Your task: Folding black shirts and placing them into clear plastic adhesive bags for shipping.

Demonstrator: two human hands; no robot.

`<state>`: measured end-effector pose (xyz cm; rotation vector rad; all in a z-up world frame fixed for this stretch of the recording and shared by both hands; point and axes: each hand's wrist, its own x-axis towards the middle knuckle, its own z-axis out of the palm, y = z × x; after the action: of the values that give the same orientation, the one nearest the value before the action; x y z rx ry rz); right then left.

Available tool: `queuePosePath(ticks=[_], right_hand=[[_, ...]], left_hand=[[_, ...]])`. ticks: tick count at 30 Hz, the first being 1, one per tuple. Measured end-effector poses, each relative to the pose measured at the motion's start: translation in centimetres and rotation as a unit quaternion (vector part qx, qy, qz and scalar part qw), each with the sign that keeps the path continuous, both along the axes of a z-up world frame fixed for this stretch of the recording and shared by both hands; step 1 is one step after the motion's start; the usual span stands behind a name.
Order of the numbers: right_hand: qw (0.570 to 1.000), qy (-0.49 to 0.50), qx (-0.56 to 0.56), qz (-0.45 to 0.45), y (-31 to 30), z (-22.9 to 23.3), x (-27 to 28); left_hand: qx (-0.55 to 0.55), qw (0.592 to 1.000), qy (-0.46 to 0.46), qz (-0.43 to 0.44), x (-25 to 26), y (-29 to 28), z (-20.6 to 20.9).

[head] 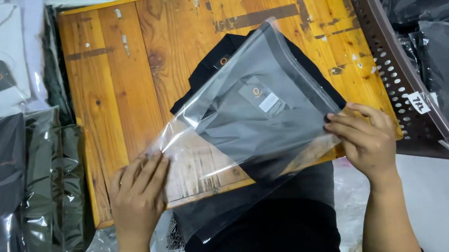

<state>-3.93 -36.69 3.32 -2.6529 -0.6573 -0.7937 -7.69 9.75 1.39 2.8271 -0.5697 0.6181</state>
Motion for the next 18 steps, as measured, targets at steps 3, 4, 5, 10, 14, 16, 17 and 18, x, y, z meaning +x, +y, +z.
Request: queuePosePath(ticks=[3,4,5,10,14,16,17,18], right_hand=[[0.996,0.088,0.024,0.017,-0.6,-0.2,0.2],[0.991,0.120,0.042,-0.032,-0.8,-0.4,0.3],[0.983,0.152,0.061,-0.079,-1.0,-0.5,0.6],[0.976,0.177,0.087,-0.088,-1.6,2.0,4.5],[0.981,0.170,0.094,0.007,3.3,4.6,11.1],[0.968,0.249,0.039,-0.011,6.3,4.6,14.9],[0.944,0.327,-0.015,-0.027,8.0,4.6,16.9],[0.946,0.324,-0.014,-0.025,8.6,4.0,17.9]], left_hand=[[-0.053,0.997,-0.015,-0.055,-0.5,-1.2,-0.1],[-0.113,0.990,-0.015,-0.079,-0.8,-2.1,0.2],[-0.174,0.980,-0.017,-0.100,-1.2,-3.0,0.5],[-0.171,0.972,-0.038,-0.155,-3.4,-6.6,-1.8],[-0.176,0.964,-0.068,-0.187,-4.2,-8.9,-1.2],[-0.175,0.961,-0.064,-0.205,-4.2,-9.5,-1.3],[-0.174,0.958,-0.057,-0.221,-4.2,-9.7,-1.3],[-0.171,0.958,-0.061,-0.220,-4.2,-10.1,-0.7]])
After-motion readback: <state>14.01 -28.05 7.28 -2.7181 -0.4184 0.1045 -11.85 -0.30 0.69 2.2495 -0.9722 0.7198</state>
